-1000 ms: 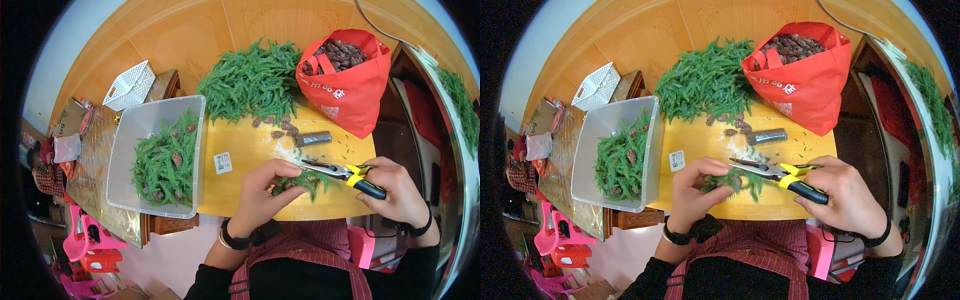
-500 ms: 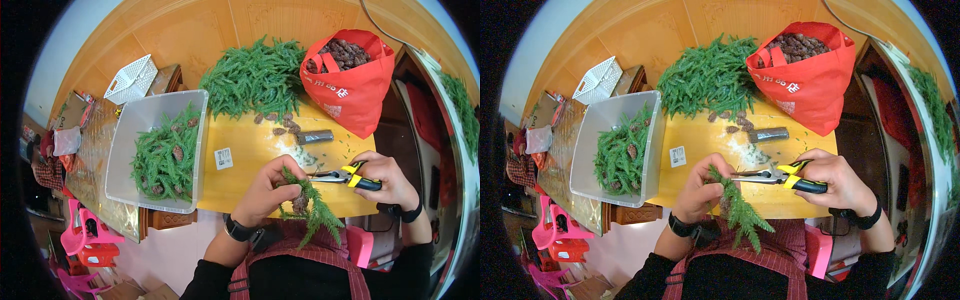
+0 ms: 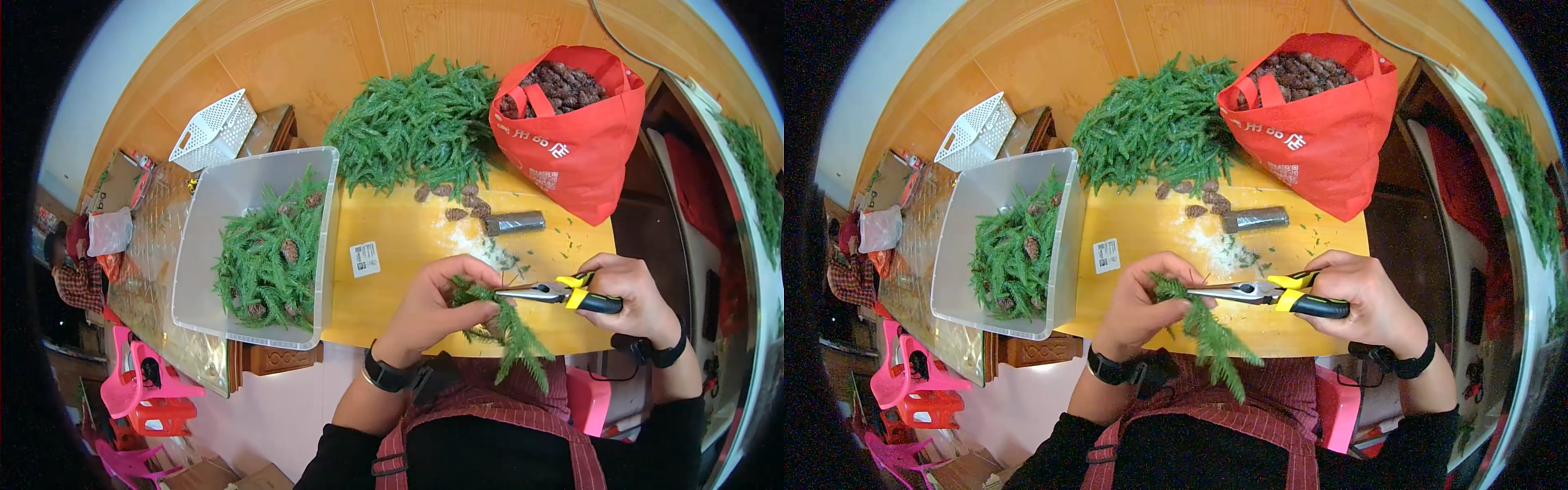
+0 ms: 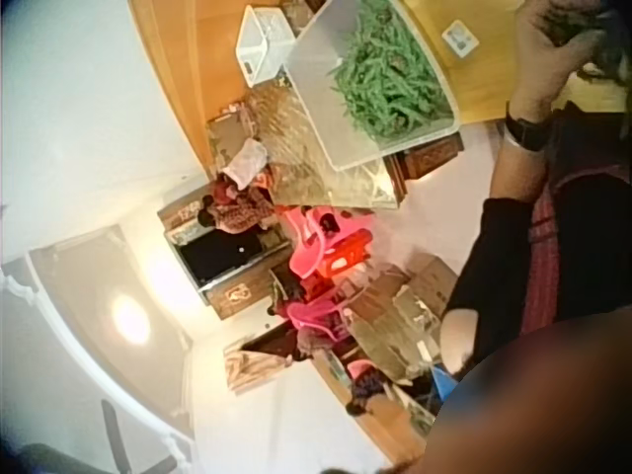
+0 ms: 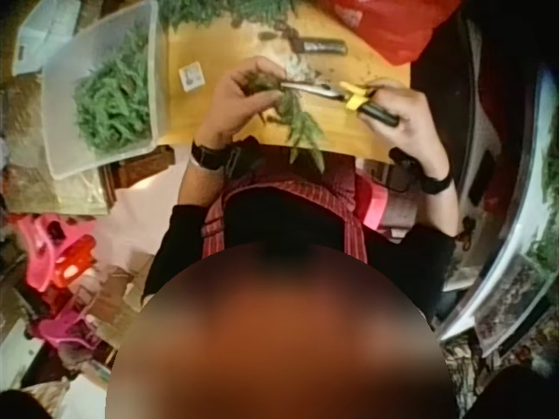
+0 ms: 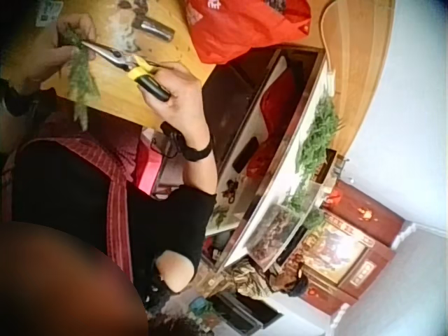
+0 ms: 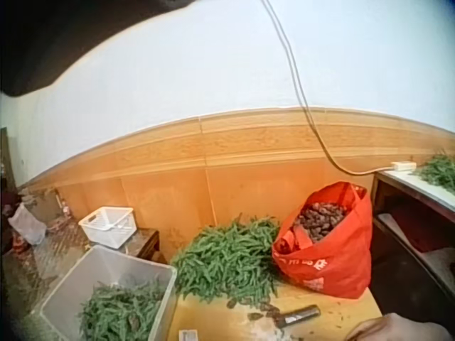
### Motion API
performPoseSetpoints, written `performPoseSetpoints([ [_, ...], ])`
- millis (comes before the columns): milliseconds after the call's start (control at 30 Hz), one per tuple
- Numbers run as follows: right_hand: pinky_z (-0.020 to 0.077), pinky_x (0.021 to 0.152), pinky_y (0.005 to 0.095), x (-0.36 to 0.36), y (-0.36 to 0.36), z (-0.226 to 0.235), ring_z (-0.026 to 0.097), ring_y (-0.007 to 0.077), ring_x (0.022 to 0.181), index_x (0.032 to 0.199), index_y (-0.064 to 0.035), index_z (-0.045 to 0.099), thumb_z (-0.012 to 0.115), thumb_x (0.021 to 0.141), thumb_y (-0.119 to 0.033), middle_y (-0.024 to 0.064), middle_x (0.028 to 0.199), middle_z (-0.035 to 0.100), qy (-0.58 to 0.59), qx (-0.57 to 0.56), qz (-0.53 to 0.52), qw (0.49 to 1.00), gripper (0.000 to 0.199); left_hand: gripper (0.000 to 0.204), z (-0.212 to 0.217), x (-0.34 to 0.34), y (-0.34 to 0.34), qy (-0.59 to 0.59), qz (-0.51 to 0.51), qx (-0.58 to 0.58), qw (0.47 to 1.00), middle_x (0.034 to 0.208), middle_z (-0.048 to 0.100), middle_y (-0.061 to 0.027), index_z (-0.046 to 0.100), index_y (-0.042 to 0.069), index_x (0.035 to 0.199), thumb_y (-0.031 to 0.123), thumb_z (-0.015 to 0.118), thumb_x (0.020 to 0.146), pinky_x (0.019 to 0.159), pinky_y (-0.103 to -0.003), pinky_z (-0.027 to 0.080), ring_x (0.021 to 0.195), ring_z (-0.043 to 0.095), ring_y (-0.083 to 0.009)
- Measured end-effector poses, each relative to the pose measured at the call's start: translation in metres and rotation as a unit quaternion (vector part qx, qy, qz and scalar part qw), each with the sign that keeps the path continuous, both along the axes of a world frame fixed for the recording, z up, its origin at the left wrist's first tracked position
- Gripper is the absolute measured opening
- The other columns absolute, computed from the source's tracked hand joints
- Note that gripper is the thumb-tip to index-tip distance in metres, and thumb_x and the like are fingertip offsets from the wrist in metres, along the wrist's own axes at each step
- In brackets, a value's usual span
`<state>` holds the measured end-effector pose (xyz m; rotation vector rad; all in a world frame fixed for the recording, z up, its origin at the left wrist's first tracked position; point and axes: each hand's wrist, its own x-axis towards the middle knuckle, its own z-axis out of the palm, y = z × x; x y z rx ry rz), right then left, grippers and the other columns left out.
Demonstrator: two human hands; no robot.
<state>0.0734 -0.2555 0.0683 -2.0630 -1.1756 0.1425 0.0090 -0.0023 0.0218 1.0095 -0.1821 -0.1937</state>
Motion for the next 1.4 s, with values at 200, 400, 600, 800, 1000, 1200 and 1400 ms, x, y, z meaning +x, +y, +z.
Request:
performPoseSetpoints([
  [200,0.0484,0.062,0.0352,-0.004,-0.004,0.011,0.055,0.0298,0.06,0.056,-0.0028,0.047,0.068,0.065,-0.007,0.0091,0.054,0.05,-0.06,-0.04,-0.043,0.996,0.023,0.024,0.006,0.0,0.0,-0.035,0.051,0.148,0.987,0.084,0.06,-0.0054,0.057,-0.001,0.093,-0.008,0.063,0.07,0.065,-0.02,0.047,0.075,0.058,-0.0113],
  [400,0.0464,0.059,0.0345,-0.005,-0.005,0.013,0.059,0.0315,0.07,0.054,-0.004,0.045,0.067,0.061,-0.006,0.0088,0.052,0.047,-0.086,-0.042,-0.036,0.995,0.023,0.025,0.008,-0.002,0.0,-0.109,0.076,0.194,0.972,0.091,0.059,-0.0067,0.058,0.001,0.092,-0.008,0.064,0.07,0.074,-0.024,0.045,0.078,0.056,-0.0121],
  [600,0.0491,0.064,0.0355,-0.006,-0.001,0.016,0.054,0.0309,0.059,0.06,-0.0029,0.051,0.067,0.065,-0.006,0.0108,0.055,0.051,-0.09,-0.038,-0.035,0.995,0.017,0.026,0.003,-0.004,-0.007,-0.076,0.095,0.098,0.988,0.092,0.058,-0.0078,0.057,0.0,0.091,-0.009,0.063,0.068,0.077,-0.025,0.044,0.084,0.055,-0.0137],
  [800,0.0453,0.055,0.0332,-0.01,0.001,0.014,0.058,0.0292,0.063,0.057,-0.0024,0.048,0.069,0.063,-0.005,0.0105,0.056,0.05,-0.092,-0.045,-0.068,0.992,0.022,0.022,-0.004,-0.002,-0.01,-0.168,0.195,0.212,0.943,0.091,0.06,-0.0103,0.058,0.0,0.085,-0.009,0.065,0.066,0.071,-0.027,0.046,0.082,0.058,-0.0175],
  [1000,0.0397,0.047,0.0341,-0.032,0.015,0.027,0.052,0.0285,0.055,0.059,-0.001,0.049,0.069,0.064,-0.006,0.0121,0.057,0.049,-0.106,-0.103,-0.147,0.978,0.022,0.02,-0.003,0.003,-0.014,-0.353,0.382,0.439,0.733,0.082,0.062,-0.0107,0.061,0.0,0.078,-0.009,0.065,0.061,0.068,-0.028,0.047,0.077,0.06,-0.021],
  [1200,0.0419,0.058,0.0352,-0.035,0.014,0.031,0.053,0.0282,0.067,0.065,-0.0016,0.052,0.07,0.066,-0.012,0.0118,0.059,0.049,0.007,-0.135,-0.132,0.982,0.02,0.02,-0.003,0.003,-0.006,-0.259,0.34,0.346,0.836,0.083,0.062,-0.01,0.062,0.0,0.08,-0.008,0.066,0.062,0.069,-0.026,0.046,0.077,0.06,-0.0196],
  [1400,0.0433,0.071,0.0365,-0.017,0.003,0.027,0.054,0.0306,0.087,0.071,-0.0017,0.056,0.07,0.066,-0.016,0.0087,0.062,0.05,0.042,-0.113,-0.06,0.991,0.02,0.018,-0.006,0.003,0.004,-0.149,0.199,0.213,0.945,0.085,0.06,-0.0079,0.061,-0.001,0.081,-0.008,0.065,0.065,0.072,-0.024,0.045,0.081,0.057,-0.0148],
])
